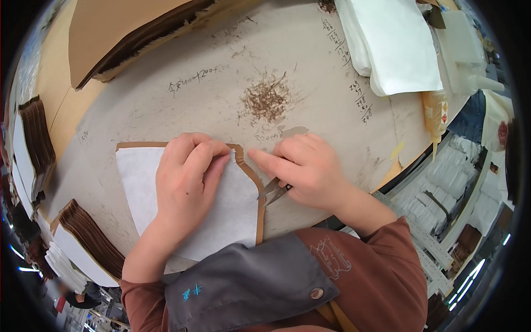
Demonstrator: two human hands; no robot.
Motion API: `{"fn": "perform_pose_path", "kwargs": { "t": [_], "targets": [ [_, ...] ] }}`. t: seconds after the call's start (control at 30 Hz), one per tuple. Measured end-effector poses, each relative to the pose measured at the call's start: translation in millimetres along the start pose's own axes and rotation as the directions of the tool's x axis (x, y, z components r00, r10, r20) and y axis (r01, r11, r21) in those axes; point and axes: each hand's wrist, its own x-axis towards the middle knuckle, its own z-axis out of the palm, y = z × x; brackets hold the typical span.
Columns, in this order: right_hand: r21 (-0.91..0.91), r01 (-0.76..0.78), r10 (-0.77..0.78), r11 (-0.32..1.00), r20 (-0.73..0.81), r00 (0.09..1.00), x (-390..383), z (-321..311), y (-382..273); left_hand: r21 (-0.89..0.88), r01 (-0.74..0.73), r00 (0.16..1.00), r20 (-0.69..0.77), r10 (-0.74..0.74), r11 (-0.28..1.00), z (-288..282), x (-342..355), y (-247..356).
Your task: Trimming the edges of leather pieces using scissors after aligning them with paper templates.
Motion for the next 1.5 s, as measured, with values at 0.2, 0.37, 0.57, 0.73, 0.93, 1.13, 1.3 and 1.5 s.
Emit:
{"fn": "perform_pose_path", "kwargs": {
  "t": [0.2,0.37,0.57,0.73,0.93,1.13,1.3,1.5],
  "targets": [
    [-0.025,0.023,-0.023,0.999,0.01,1.0,0.4,-0.7,1.3,-0.022,-0.004,1.0,0.013,0.004,1.0,1.0,2.4,-2.1],
    [-0.034,0.009,-0.008,0.999,0.024,1.0,1.3,-0.4,-0.3,-0.033,-0.003,0.999,0.036,0.004,0.999,-1.2,4.3,-3.2],
    [-0.045,0.004,-0.003,0.999,0.033,0.999,2.8,-1.0,-0.3,-0.039,-0.045,0.997,0.065,0.047,0.998,-3.3,4.0,-10.6],
    [-0.043,0.0,0.001,0.999,0.043,0.999,1.2,-1.7,-0.7,-0.16,0.04,0.999,0.007,-0.039,0.986,-5.5,-4.1,-8.5],
    [-0.045,0.001,0.001,0.999,0.051,0.999,1.7,-1.7,0.7,-0.071,-0.036,0.999,0.011,0.037,0.997,0.8,-6.8,-10.8],
    [-0.047,0.011,-0.008,0.999,0.071,0.997,1.9,-3.5,2.0,-0.056,-0.055,0.998,0.028,0.056,0.997,-1.2,-5.8,-12.3],
    [0.184,-0.108,0.116,0.977,-0.032,0.993,3.3,-8.4,3.3,-0.106,0.046,0.999,0.007,-0.046,0.993,-8.2,-3.3,-10.3],
    [-0.008,-0.198,0.197,0.98,-0.063,0.978,10.8,-13.8,-13.0,0.233,-0.062,0.982,0.189,0.018,0.97,-32.6,20.5,-5.0]
  ]
}}
